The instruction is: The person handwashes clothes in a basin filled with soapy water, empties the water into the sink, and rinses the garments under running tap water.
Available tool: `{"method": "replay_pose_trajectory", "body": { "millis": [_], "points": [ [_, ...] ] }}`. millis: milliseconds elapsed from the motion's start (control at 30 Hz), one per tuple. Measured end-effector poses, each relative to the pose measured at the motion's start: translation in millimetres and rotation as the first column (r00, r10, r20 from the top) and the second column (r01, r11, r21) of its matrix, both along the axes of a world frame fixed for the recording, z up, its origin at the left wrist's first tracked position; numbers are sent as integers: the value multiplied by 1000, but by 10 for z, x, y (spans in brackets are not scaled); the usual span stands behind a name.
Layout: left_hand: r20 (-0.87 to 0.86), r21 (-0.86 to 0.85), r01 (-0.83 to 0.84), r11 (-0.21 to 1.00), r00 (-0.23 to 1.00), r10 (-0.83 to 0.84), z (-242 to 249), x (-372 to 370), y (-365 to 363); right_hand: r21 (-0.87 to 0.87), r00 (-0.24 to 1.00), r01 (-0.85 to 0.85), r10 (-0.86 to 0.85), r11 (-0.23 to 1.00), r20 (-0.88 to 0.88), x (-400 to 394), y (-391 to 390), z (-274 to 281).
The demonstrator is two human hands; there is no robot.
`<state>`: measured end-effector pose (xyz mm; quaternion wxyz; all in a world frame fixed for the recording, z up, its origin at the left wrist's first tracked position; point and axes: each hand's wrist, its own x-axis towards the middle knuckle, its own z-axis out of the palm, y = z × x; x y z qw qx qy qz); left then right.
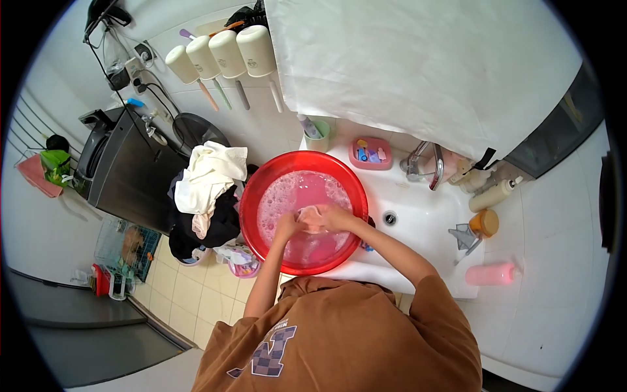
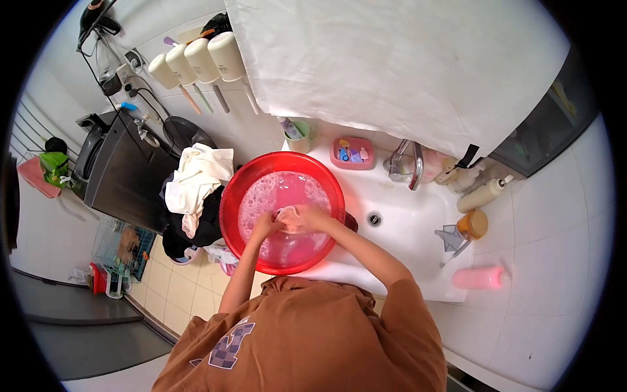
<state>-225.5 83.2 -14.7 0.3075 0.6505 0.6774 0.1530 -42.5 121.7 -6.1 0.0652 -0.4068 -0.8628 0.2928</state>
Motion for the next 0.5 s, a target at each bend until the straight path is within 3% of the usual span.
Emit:
{"method": "replay_pose_trajectory", "body": {
  "millis": [67,100,167,200,233,267,300,367,433,500],
  "points": [
    [361,-12,-186,982,915,178,-136,-26,27,-89,999,35,-37,995,-22,31,5,53],
    [362,-11,-188,982,915,179,-167,-33,52,-143,996,55,-45,988,73,41,59,100],
    [684,-29,-284,958,694,226,-191,-29,133,-193,984,80,-47,978,169,53,125,225],
    [684,-30,-281,959,694,224,18,16,137,-137,990,136,-140,981,-23,65,123,332],
    [771,-52,-286,957,597,220,230,54,126,-94,951,203,-219,975,-217,86,116,434],
    [845,-76,-289,954,489,216,468,96,110,-97,951,207,-223,974,-216,104,130,539],
    [845,-79,-287,955,489,217,585,111,125,-131,917,234,-263,963,-299,116,163,654],
    [624,365,-250,897,781,-36,804,122,147,-168,875,255,-301,952,-379,124,196,906],
    [602,373,-236,897,798,-40,1142,152,89,-338,822,203,-348,919,-451,138,197,1167],
    [511,457,-186,870,855,-86,1224,115,124,-264,806,197,-310,944,-504,153,194,1318]
  ]
}}
